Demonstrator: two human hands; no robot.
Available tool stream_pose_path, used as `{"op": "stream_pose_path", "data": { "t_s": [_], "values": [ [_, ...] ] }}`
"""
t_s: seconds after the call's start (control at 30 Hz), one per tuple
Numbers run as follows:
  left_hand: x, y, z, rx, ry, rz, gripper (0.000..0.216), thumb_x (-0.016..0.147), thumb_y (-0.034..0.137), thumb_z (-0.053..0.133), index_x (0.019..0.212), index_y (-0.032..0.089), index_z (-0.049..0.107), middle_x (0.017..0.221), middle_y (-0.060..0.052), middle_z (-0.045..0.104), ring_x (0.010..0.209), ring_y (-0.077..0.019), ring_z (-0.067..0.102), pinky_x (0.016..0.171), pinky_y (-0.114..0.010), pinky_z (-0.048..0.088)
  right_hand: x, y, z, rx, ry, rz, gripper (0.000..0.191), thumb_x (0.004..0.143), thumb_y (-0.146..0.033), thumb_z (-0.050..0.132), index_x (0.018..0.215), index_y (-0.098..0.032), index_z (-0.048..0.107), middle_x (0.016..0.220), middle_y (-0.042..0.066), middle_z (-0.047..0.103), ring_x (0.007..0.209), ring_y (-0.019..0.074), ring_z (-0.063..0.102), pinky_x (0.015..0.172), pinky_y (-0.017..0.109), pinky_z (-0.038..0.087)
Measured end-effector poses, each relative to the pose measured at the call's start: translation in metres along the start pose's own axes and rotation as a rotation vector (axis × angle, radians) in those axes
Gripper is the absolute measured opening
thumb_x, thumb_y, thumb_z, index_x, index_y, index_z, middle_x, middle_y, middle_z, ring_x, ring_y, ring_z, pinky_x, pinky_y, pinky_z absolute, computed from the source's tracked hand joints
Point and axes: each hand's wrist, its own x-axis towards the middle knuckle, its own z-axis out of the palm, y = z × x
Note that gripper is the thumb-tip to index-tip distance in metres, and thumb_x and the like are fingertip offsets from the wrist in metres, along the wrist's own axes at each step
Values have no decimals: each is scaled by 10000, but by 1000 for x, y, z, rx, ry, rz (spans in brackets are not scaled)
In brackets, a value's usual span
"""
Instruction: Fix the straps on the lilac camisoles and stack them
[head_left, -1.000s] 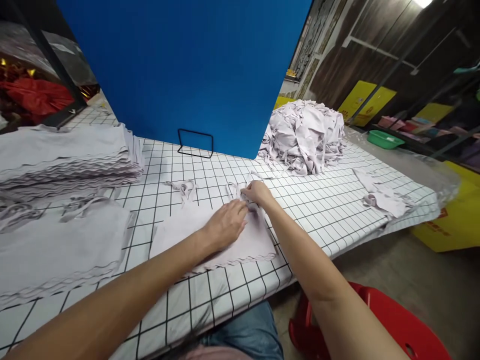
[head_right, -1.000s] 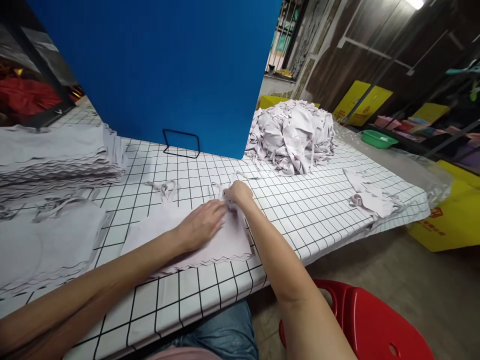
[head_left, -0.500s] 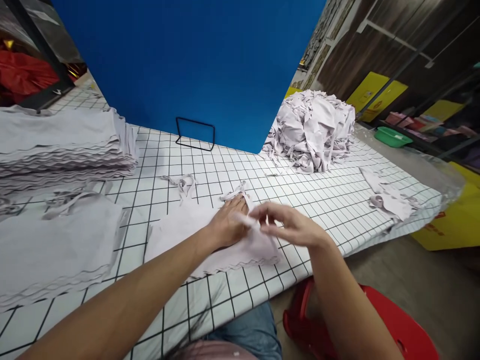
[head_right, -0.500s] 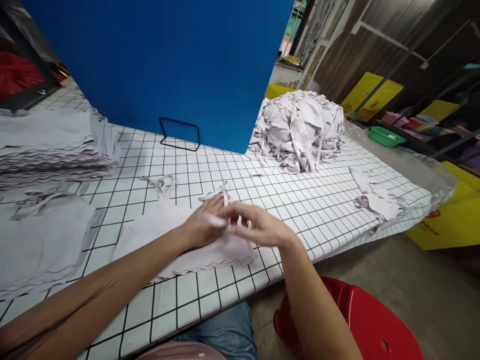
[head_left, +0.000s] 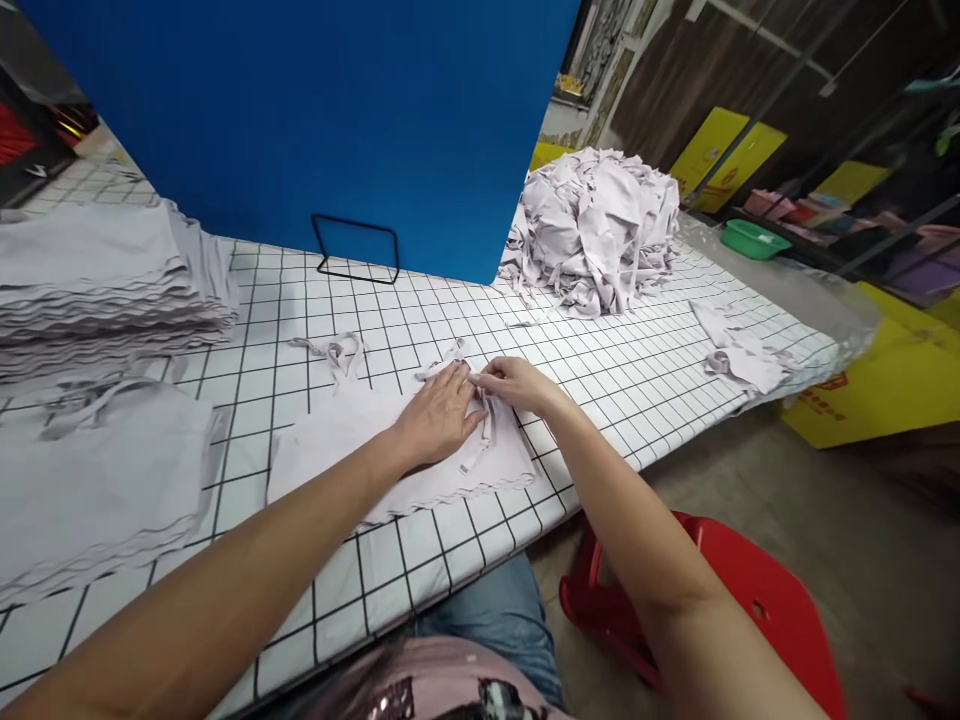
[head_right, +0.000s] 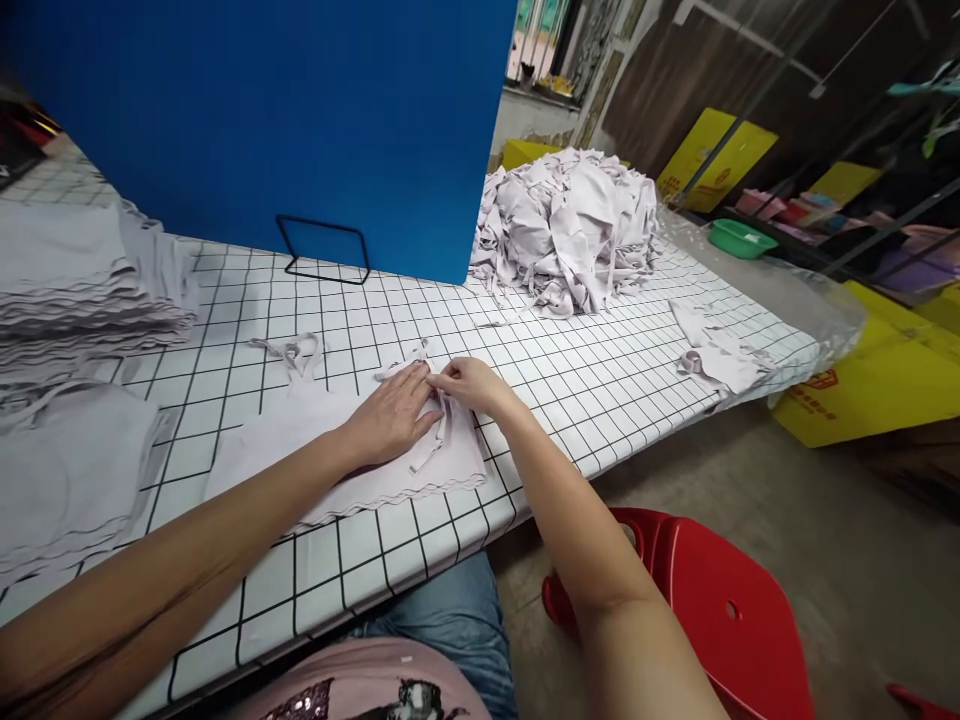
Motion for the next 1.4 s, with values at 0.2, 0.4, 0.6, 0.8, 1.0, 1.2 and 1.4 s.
{"op": "stream_pose_path", "data": {
  "t_s": [0.2,0.4,0.6,0.8,1.0,1.2,1.4],
  "values": [
    [0,1,-4,-13,-41,-14,633,989,477,315,1462,60,360,1589,-209,250,1493,-336,163,1190,-523,219,14,3,10,154,4,57,180,809,-300,643,722,-185,535,673,-1,565,601,106,461,556,248,356],
    [-1,3,-9,-20,-51,-17,628,991,478,329,1462,64,361,1583,-197,269,1488,-333,180,1193,-507,213,2,-4,5,266,50,18,164,814,-176,575,718,-197,444,671,-3,564,541,82,389,508,240,289],
    [-1,1,-9,-35,0,14,549,989,489,327,1335,94,486,1568,-199,283,1460,-342,240,1155,-512,275,-40,-1,-7,609,-202,52,242,836,-314,662,1008,-164,579,730,-11,590,541,60,394,487,216,272],
    [0,2,-12,-32,-14,25,507,971,438,382,1325,91,485,1594,-183,232,1448,-359,241,1148,-522,271,-95,21,-18,606,-331,36,299,891,-386,637,1034,-125,667,737,14,640,587,65,450,509,211,305],
    [1,2,-12,-13,-1,23,481,959,423,414,1282,81,515,1583,-212,227,1417,-369,287,1128,-525,299,-112,32,-21,612,-399,-25,257,871,-376,676,965,-140,715,768,40,698,608,70,501,523,202,353],
    [0,0,-18,-82,68,60,445,919,410,506,1262,129,540,1595,-180,196,1456,-358,215,1147,-522,278,-78,26,-6,716,-248,-103,209,816,-379,733,903,-189,731,863,24,680,620,61,488,537,212,380],
    [-3,-4,-42,-320,151,36,363,910,391,538,1213,206,615,1394,-103,522,1330,-286,416,1085,-475,376,-16,-1,3,759,-62,-175,243,728,-417,785,755,-203,673,830,6,648,654,89,489,584,254,391]
  ]
}}
